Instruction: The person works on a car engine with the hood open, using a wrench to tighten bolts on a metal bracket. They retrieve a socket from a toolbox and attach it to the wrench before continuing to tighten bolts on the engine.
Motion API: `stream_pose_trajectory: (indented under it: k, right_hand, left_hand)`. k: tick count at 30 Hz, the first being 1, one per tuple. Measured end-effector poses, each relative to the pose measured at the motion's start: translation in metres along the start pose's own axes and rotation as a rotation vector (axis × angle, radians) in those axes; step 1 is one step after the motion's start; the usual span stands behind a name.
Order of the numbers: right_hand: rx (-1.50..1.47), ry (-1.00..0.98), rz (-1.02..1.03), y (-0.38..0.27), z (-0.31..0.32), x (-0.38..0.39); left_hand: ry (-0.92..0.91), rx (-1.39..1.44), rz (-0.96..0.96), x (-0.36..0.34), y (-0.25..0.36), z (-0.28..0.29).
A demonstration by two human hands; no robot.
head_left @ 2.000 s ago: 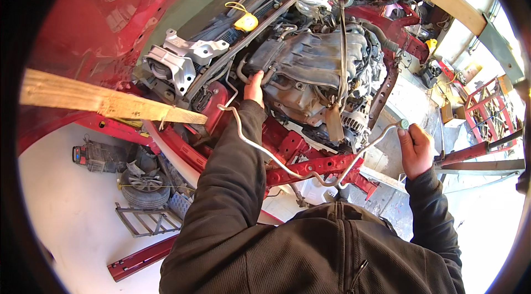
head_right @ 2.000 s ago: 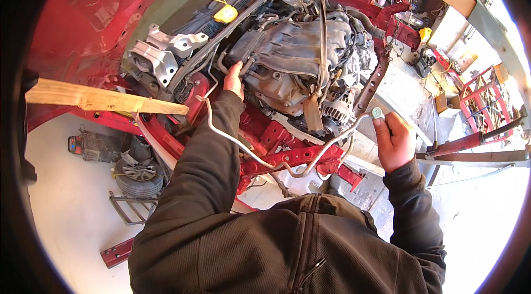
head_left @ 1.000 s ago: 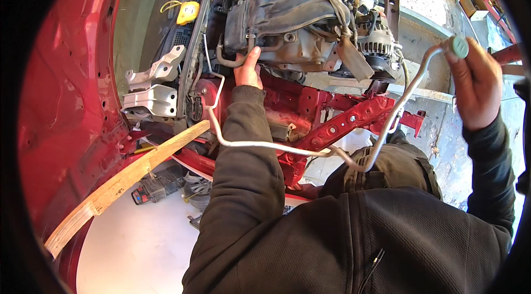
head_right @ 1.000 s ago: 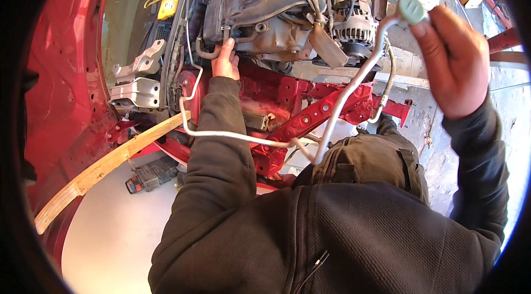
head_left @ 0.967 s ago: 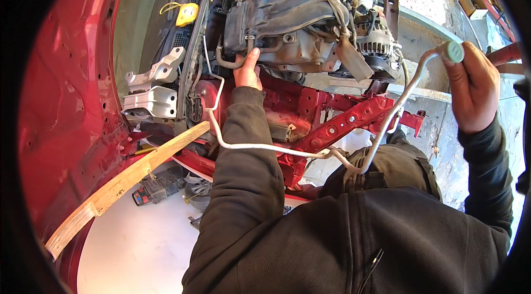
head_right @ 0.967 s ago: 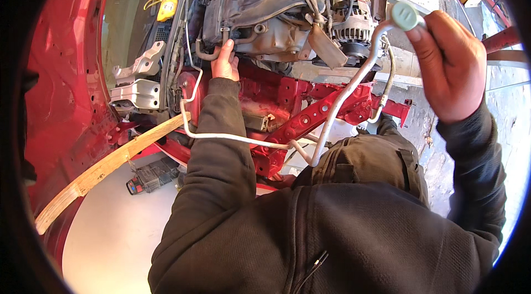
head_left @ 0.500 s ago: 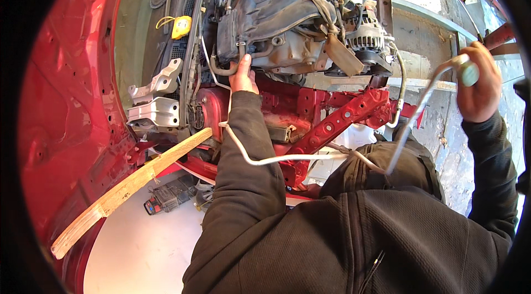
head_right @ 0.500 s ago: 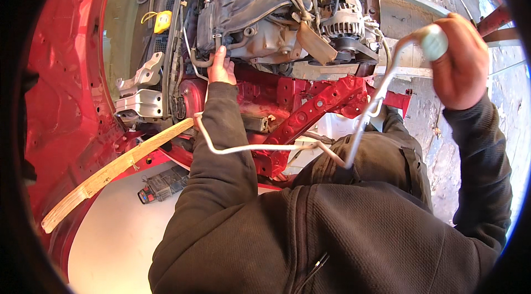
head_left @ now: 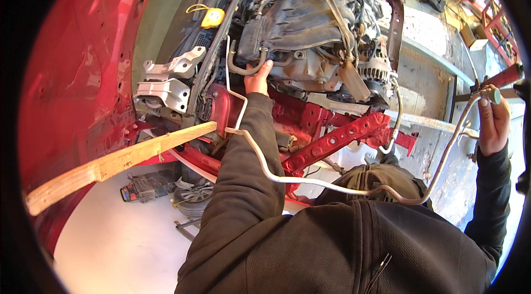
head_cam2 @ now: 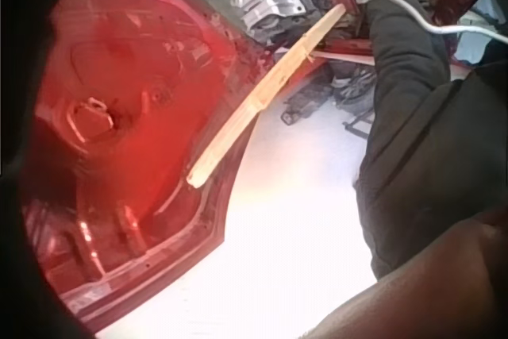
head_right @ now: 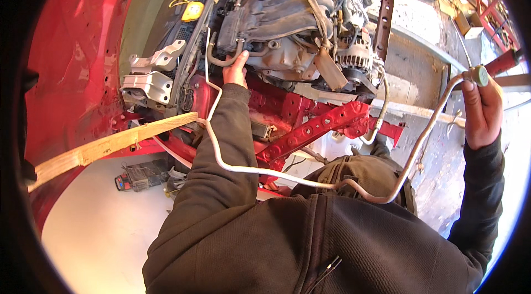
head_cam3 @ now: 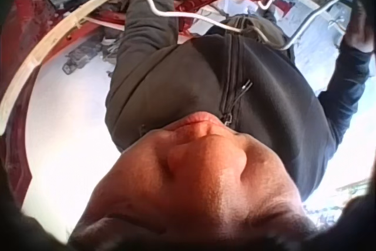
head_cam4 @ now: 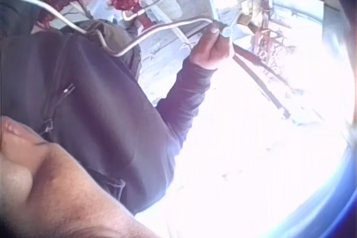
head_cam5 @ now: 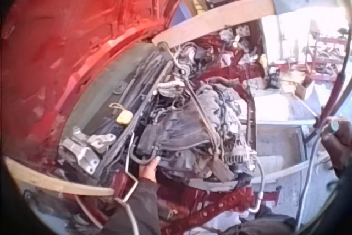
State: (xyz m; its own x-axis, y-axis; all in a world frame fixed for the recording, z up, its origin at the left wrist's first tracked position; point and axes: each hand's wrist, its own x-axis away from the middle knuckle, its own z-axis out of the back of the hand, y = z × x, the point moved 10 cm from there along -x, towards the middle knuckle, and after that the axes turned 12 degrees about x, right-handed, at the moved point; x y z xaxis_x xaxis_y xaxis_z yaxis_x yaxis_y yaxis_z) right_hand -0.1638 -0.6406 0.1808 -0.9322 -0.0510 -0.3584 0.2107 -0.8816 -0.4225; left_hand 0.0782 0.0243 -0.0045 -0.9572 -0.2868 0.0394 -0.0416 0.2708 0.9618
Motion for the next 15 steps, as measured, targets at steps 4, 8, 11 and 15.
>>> stream_pose_trajectory:
  k: [4,8,11,15]
  right_hand:
    - [-0.308,0.034,-0.244,0.084,0.003,-0.015]
    - [-0.134,0.067,-0.134,0.177,0.05,-0.006]
    - [0.031,0.2,-0.115,0.225,0.092,0.017]
    - [-0.057,0.158,-0.343,0.265,0.115,0.055]
  left_hand:
    - [-0.069,0.011,-0.041,-0.005,-0.001,-0.005]
    - [-0.159,0.052,-0.074,-0.002,0.002,-0.01]
    - [-0.093,-0.232,-0.046,0.0,0.001,-0.003]
    - [-0.043,0.084,-0.023,-0.002,-0.002,-0.003]
